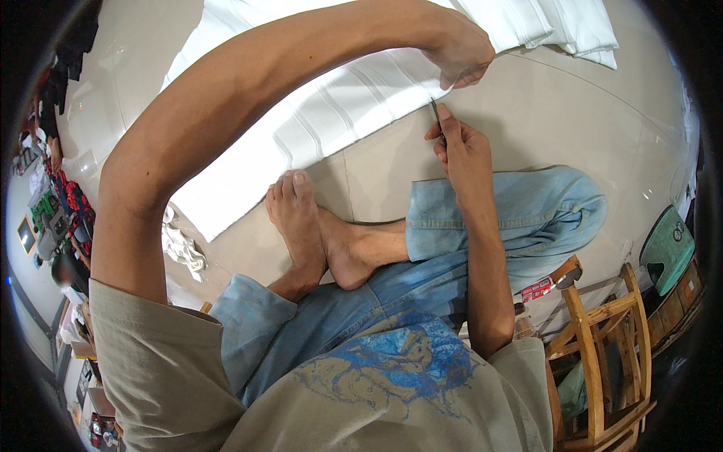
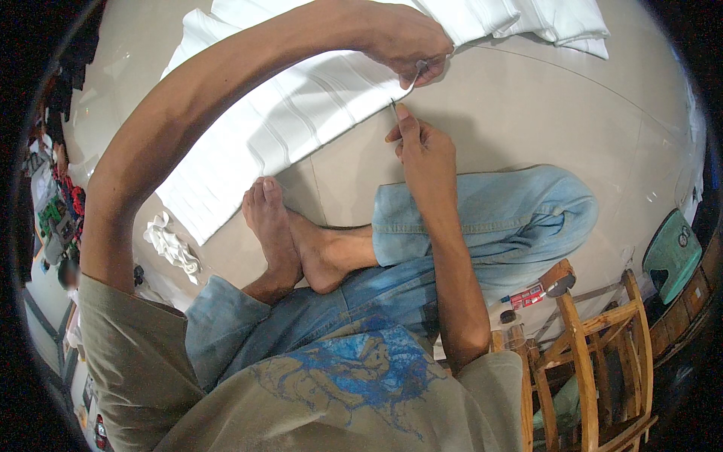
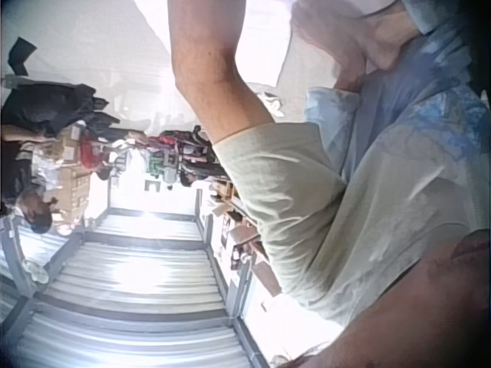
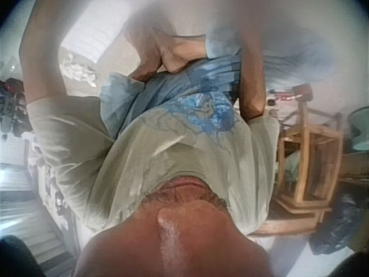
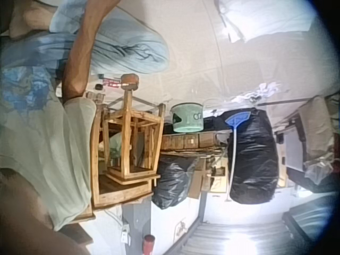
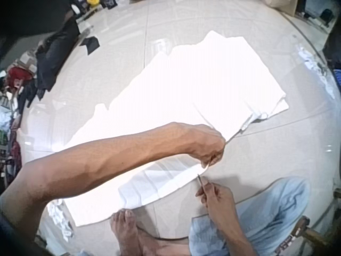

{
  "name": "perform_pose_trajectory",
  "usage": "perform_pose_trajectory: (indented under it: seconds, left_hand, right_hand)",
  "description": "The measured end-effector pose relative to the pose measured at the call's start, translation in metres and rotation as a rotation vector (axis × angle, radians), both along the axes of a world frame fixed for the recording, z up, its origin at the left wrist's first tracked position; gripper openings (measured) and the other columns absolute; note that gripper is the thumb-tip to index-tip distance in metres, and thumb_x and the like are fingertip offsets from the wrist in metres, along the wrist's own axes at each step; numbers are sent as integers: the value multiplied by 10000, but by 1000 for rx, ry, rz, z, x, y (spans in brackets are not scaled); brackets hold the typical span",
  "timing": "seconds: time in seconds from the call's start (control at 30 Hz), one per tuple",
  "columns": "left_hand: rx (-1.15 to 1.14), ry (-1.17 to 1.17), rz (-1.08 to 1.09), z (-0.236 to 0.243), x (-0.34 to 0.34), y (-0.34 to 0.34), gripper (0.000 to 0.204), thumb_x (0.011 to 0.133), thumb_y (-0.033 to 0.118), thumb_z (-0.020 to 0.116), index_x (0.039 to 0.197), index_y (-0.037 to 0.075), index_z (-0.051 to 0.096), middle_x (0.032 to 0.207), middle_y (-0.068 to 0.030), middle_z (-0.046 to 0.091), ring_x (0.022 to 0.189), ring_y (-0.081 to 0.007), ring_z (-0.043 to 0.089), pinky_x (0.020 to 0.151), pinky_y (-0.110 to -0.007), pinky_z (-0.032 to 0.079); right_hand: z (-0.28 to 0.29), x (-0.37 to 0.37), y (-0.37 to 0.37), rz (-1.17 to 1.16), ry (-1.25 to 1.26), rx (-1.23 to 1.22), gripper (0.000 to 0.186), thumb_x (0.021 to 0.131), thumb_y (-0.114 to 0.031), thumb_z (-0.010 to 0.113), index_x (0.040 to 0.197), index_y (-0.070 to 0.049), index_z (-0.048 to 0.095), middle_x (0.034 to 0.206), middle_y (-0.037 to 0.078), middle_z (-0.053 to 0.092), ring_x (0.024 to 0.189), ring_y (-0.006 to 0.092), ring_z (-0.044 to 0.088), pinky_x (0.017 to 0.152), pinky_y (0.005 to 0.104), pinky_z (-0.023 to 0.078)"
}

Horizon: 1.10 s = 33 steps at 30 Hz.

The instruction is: The person sits on the floor and cuts a large piece of white fabric using scissors. They fold the fabric to align edges and then cut along the fold to create straight lines, repeating the process to trim the material.

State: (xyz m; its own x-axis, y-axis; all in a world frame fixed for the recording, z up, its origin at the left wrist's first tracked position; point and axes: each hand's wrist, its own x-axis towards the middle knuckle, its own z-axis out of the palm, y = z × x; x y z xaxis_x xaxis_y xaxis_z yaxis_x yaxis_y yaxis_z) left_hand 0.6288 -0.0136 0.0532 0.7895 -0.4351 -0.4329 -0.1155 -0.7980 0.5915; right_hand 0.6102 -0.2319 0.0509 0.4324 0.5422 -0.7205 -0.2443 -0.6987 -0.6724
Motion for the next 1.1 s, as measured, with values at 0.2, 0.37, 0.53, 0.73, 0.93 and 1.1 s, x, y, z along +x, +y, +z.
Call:
perform_pose_trajectory:
  seconds: [0.2,0.37,0.53,0.73,0.93,1.1]
  left_hand:
    - [-12,-9,8,4,-1,2,118,785,93,786,900,88,813,884,-109,778,868,-281,738,755,-424,569]
    - [157,-71,-8,14,-15,-12,205,768,-3,747,951,86,767,1035,-79,703,972,-299,701,845,-434,576]
    - [255,91,-87,31,-41,-28,262,775,8,737,985,153,794,1064,-17,680,1048,-257,678,852,-391,585]
    - [170,164,-70,13,-36,-15,214,750,50,786,956,108,787,959,-57,760,951,-264,709,800,-425,572]
    - [-6,100,100,7,-30,-8,135,712,55,814,837,76,768,843,-87,746,858,-287,726,762,-436,554]
    - [15,93,91,7,-14,-5,156,697,53,815,845,82,773,854,-79,747,869,-271,715,746,-432,545]
  right_hand:
    - [-6,-1,-2,1,-41,35,552,1050,-452,558,752,0,670,586,-2,483,527,86,421,499,313,333]
    - [8,0,-22,-32,91,-16,568,1053,-504,546,803,-14,685,572,-43,432,512,53,358,475,279,272]
    - [14,-7,-34,-59,142,24,564,1049,-559,528,874,-52,701,571,-78,397,469,17,311,422,221,214]
    - [20,-8,-23,-5,179,20,543,1060,-507,536,850,-31,690,580,-70,390,513,36,319,479,252,231]
    - [12,-7,-14,48,149,-18,533,1057,-477,543,831,-15,681,578,-43,414,513,44,348,474,270,255]
    - [7,-9,-7,29,99,2,546,1056,-472,546,803,-9,685,578,-33,443,511,56,374,471,285,291]
